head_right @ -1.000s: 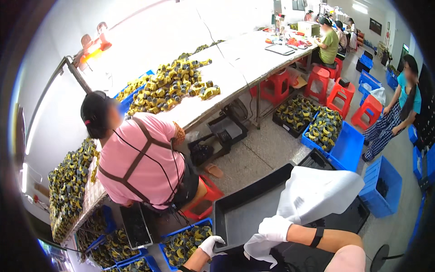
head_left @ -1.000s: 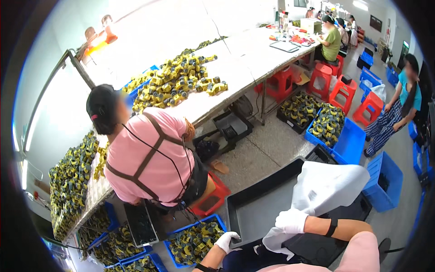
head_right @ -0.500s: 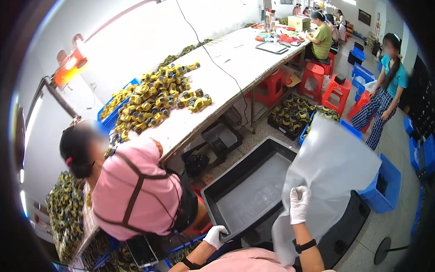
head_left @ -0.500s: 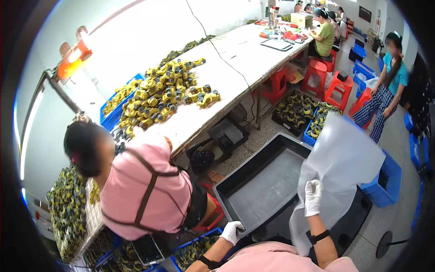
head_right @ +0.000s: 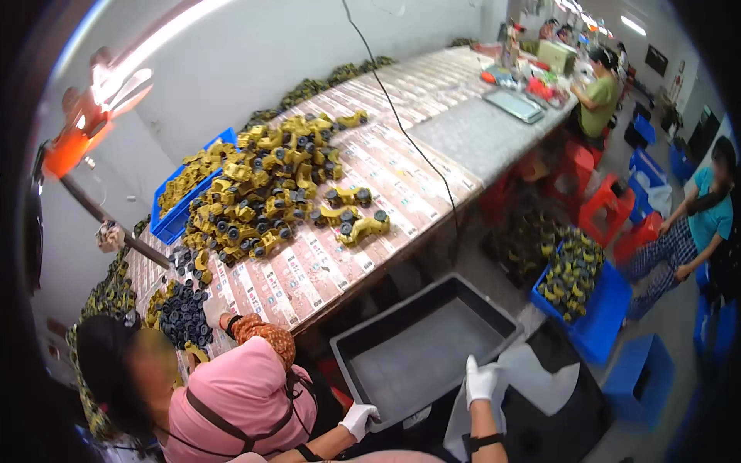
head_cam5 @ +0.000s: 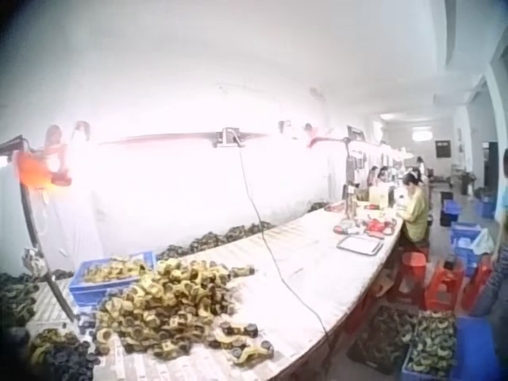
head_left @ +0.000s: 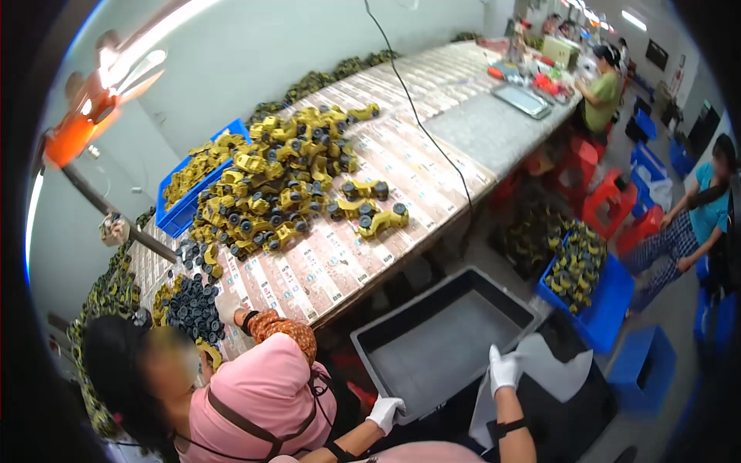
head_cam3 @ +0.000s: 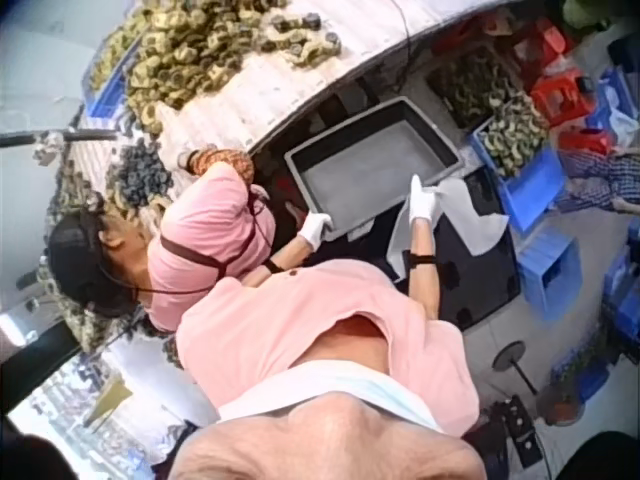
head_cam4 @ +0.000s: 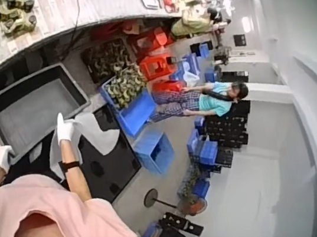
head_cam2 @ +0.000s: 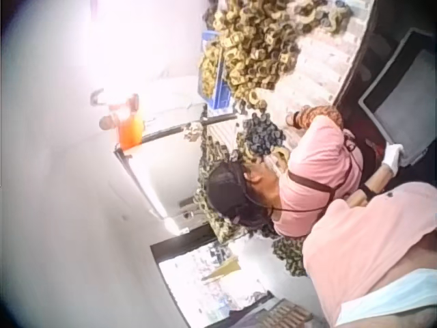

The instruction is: The person assembles yellow and grey plastic toy excavators by hand. They pick up yellow bodies and grey tracks from piles on a table and in blue crates, snap the parts together, and place the finished units into a black tray. The person also moves a blue crate and lines a tray with white paper during the process.

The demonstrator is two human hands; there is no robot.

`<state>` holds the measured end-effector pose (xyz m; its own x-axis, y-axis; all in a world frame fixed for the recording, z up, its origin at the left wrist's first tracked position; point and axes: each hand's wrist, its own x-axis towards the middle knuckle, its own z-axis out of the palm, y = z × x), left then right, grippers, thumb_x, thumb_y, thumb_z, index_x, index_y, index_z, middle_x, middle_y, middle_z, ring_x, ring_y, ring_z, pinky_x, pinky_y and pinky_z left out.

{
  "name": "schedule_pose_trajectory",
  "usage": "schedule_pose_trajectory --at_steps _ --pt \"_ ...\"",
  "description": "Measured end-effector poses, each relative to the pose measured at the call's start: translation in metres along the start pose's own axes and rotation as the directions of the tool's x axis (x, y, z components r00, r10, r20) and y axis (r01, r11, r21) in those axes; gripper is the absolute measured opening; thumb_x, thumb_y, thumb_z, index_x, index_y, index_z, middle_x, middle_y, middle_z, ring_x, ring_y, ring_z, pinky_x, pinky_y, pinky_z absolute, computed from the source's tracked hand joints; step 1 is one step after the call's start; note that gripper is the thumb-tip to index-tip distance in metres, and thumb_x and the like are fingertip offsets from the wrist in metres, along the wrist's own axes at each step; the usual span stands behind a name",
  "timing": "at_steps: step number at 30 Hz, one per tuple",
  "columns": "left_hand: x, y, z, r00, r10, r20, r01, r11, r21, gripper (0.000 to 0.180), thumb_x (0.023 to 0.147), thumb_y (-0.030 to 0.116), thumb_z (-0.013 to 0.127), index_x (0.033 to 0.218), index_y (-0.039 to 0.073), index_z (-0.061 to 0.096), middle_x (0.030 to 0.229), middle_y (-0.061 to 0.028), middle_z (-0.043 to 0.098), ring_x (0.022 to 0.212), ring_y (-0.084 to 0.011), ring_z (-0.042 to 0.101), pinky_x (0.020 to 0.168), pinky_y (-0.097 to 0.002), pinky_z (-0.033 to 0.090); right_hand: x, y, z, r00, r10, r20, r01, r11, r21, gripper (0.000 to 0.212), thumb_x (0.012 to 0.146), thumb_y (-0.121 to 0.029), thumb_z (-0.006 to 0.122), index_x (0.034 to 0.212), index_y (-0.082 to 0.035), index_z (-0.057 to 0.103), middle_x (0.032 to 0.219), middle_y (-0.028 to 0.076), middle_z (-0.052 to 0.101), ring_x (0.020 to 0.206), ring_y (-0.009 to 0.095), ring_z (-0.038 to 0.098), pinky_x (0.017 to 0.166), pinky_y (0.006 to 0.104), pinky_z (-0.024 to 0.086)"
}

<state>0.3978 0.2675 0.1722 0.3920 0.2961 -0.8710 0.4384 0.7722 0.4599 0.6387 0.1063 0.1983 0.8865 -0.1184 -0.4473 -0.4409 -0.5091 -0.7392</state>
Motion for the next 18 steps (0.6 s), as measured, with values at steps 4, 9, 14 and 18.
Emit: schedule_pose_trajectory --at_steps 4,9,14,18 --pt "-0.009 0.016 0.008 0.998 0.025 -0.062 -0.027 0.999 -0.027 0.045 0.063 -0.004 0.061 0.103 0.008 0.044 0.059 -0.0038 0.051 0.049 -0.0155 0.051 0.041 -0.0284 0.037 0.025 -0.010 0.001 0.987 0.089 0.133 -0.123 0.955 0.270 0.031 0.087 -0.027 0.068 0.072 -0.006 0.051 0.052 0.006 0.048 0.040 0.018 0.047 0.037 0.0311 0.037" --pt "0.008 0.024 0.016 0.998 0.068 -0.017 -0.069 0.988 -0.136 0.026 0.062 -0.008 0.056 0.085 0.004 0.053 0.061 -0.0031 0.055 0.055 -0.0139 0.053 0.052 -0.0268 0.042 0.091 -0.049 -0.043 0.851 -0.498 -0.167 0.505 0.863 0.003 0.025 0.091 -0.019 0.062 0.072 -0.005 0.053 0.057 0.004 0.049 0.052 0.016 0.052 0.046 0.0296 0.042" --pt "0.001 0.062 0.065 0.982 0.138 -0.132 -0.156 0.978 -0.136 0.028 0.063 -0.007 0.056 0.088 0.003 0.053 0.065 -0.0017 0.056 0.058 -0.0134 0.054 0.057 -0.0272 0.046 0.112 -0.204 -0.019 0.252 -0.735 0.630 0.949 0.316 -0.010 0.016 0.086 -0.012 0.055 0.098 -0.009 0.064 0.117 0.015 0.056 0.097 0.033 0.059 0.085 0.0431 0.047" --pt "0.001 0.076 0.092 0.967 0.209 -0.145 -0.234 0.954 -0.185 0.040 0.064 -0.008 0.055 0.102 0.005 0.051 0.074 -0.0021 0.055 0.064 -0.0126 0.055 0.059 -0.0274 0.047 0.101 -0.218 0.059 -0.643 0.016 0.766 0.745 -0.222 0.630 0.052 0.080 -0.017 0.053 0.131 -0.023 0.049 0.139 0.021 0.041 0.107 0.039 0.055 0.092 0.0454 0.044"
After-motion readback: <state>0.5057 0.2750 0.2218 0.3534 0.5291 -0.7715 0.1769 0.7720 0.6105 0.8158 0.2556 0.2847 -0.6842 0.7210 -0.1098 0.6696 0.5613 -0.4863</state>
